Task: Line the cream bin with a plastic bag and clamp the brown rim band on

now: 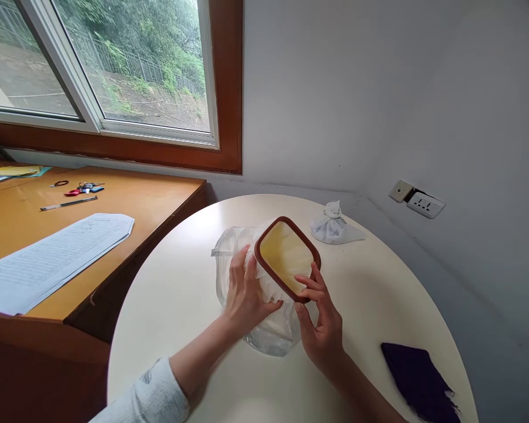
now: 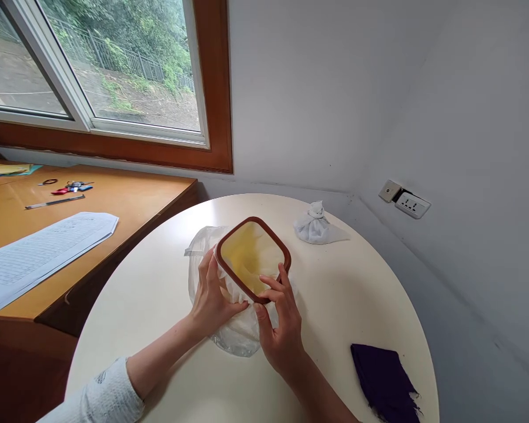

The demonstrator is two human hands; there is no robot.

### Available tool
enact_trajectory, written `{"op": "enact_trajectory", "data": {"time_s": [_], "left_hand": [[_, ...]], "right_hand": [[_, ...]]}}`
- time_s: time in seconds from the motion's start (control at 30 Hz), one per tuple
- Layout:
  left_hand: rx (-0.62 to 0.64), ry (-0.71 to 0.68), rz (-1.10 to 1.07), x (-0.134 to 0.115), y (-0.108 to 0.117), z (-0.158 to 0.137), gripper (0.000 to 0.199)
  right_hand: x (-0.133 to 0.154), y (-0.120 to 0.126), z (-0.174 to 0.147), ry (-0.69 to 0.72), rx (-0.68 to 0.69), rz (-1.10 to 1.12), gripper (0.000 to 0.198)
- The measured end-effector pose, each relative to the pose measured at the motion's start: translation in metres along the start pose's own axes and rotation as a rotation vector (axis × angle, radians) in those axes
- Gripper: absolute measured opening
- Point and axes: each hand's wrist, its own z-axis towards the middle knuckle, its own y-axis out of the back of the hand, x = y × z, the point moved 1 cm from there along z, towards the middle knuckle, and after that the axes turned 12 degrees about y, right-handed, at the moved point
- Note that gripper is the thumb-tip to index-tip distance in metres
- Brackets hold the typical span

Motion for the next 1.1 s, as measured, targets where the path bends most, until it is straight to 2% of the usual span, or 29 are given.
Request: {"op": "enact_trajectory", "data": {"time_s": [1.1], "left_hand": [[0.021,0.009,0.002,-0.0017,0.0018,0.0017,0.117]], "right_hand": [[0.0067,0.0,0.0014,-0.076,-0.089,0.041,0.011]]}}
